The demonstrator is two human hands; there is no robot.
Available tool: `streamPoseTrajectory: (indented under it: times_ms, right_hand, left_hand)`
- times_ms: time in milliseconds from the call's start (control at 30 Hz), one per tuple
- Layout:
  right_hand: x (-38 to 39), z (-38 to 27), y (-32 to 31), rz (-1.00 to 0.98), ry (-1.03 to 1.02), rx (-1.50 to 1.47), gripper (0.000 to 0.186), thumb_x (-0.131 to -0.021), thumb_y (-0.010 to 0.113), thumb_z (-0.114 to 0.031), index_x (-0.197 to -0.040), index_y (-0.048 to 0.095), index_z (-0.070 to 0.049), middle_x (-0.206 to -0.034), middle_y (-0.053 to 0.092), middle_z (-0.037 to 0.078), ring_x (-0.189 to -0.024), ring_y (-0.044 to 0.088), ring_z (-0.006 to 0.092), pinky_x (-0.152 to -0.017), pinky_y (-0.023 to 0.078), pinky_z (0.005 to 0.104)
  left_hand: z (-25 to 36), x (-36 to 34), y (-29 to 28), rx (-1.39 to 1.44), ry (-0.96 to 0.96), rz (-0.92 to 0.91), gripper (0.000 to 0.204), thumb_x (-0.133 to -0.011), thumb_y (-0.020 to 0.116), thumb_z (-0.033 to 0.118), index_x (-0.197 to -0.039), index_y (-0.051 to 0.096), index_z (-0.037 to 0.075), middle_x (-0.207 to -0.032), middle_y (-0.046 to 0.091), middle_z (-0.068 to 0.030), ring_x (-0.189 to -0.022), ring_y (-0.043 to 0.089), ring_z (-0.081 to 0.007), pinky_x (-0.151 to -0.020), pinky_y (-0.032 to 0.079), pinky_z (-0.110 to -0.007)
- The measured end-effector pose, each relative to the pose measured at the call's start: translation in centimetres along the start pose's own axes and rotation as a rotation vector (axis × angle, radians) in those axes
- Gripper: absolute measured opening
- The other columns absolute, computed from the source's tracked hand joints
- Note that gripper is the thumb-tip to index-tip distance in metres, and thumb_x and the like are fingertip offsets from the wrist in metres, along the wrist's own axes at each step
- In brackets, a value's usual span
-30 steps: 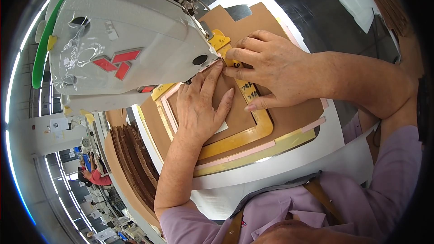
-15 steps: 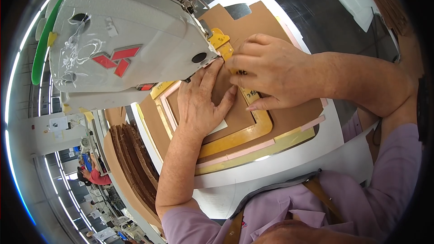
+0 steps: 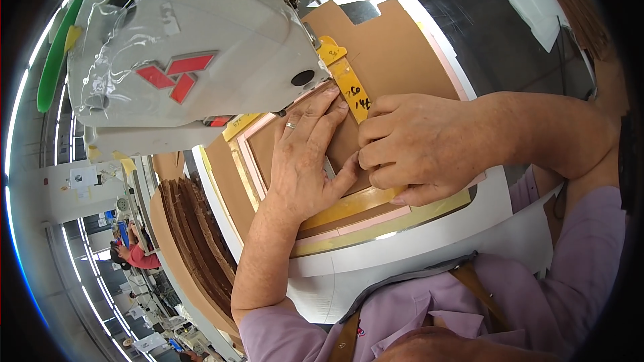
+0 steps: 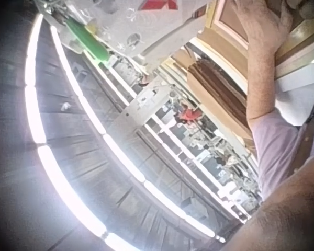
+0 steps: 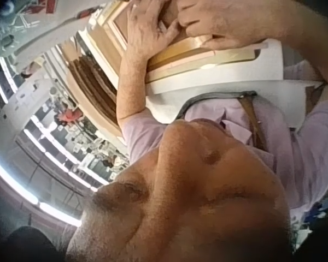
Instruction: Operating an industrial sewing machine to assemble leather bag components, including placing fabric in a guide and aligning labels.
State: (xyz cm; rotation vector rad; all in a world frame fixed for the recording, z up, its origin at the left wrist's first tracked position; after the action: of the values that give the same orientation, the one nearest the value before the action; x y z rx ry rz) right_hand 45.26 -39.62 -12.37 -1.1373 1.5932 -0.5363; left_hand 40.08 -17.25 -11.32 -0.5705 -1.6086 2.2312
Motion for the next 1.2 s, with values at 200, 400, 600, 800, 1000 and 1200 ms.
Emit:
streamPoseTrajectory:
  times_ms: [200, 400, 600, 800, 1000, 1200]
  right_hand:
    - [-0.3, -0.3, 0.0, -0.026, 0.029, 0.021, 0.026, -0.079, 0.079, -0.032, -0.084, 0.067, -0.009, -0.094, 0.064, 0.002, -0.099, 0.06, 0.0223, -0.092, 0.045, 0.0414]
    - [-0.2, -0.1, -0.3, -0.037, 0.042, 0.029, 0.025, -0.08, 0.078, -0.032, -0.087, 0.069, -0.01, -0.092, 0.062, 0.001, -0.097, 0.06, 0.021, -0.09, 0.045, 0.0402]
    - [0.0, 0.1, -0.8, -0.065, 0.08, 0.09, 0.024, -0.083, 0.076, -0.034, -0.091, 0.069, -0.012, -0.092, 0.059, 0.0, -0.096, 0.058, 0.0191, -0.083, 0.045, 0.0377]
    - [-0.1, 0.5, -1.2, -0.101, 0.115, 0.117, 0.022, -0.088, 0.072, -0.032, -0.096, 0.073, -0.012, -0.097, 0.064, 0.003, -0.102, 0.062, 0.0198, -0.085, 0.049, 0.0382]
    - [0.1, 1.3, -1.1, -0.078, 0.123, 0.192, 0.028, -0.086, 0.074, -0.036, -0.101, 0.071, -0.013, -0.098, 0.062, 0.003, -0.1, 0.06, 0.02, -0.083, 0.048, 0.0378]
    - [0.3, 1.7, -1.1, -0.069, 0.166, 0.304, 0.038, -0.085, 0.075, -0.045, -0.106, 0.069, -0.015, -0.101, 0.06, 0.004, -0.097, 0.059, 0.0206, -0.083, 0.046, 0.038]
  left_hand:
    - [0.2, 0.2, 0.2, -0.003, 0.007, 0.007, 0.075, -0.072, 0.075, 0.028, -0.139, 0.055, 0.002, -0.15, 0.05, -0.0166, -0.141, 0.048, -0.0311, -0.115, 0.031, -0.047]
    - [1.4, 0.0, -0.3, -0.065, -0.006, -0.003, 0.079, -0.073, 0.077, 0.03, -0.142, 0.053, 0.001, -0.15, 0.05, -0.0184, -0.142, 0.046, -0.0307, -0.119, 0.026, -0.053]
    - [2.3, 0.5, -0.7, -0.219, -0.021, -0.015, 0.068, -0.08, 0.076, 0.028, -0.141, 0.057, 0.004, -0.148, 0.054, -0.0138, -0.139, 0.051, -0.0268, -0.119, 0.025, -0.056]
    - [2.1, 0.2, -0.6, -0.108, -0.003, 0.011, 0.063, -0.079, 0.077, 0.022, -0.137, 0.06, 0.004, -0.137, 0.063, -0.013, -0.132, 0.058, -0.0257, -0.119, 0.027, -0.057]
    - [1.6, 0.3, 0.3, -0.116, -0.055, 0.048, 0.059, -0.086, 0.069, 0.024, -0.141, 0.057, 0.007, -0.144, 0.059, -0.0115, -0.136, 0.054, -0.0265, -0.122, 0.02, -0.055]
    - [1.8, 0.7, -0.1, -0.19, -0.009, 0.029, 0.052, -0.086, 0.071, 0.024, -0.134, 0.063, 0.006, -0.145, 0.058, -0.0087, -0.134, 0.057, -0.0212, -0.12, 0.025, -0.054]
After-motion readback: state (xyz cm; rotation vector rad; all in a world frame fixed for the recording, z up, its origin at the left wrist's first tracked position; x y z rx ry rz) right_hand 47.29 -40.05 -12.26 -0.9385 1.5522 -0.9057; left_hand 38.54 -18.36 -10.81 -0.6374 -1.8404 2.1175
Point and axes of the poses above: each hand's wrist, its own x-axis away from the middle knuckle, its own y-axis out of the palm, z = x × y, the point moved 1 cm from there along -x, towards the middle knuckle
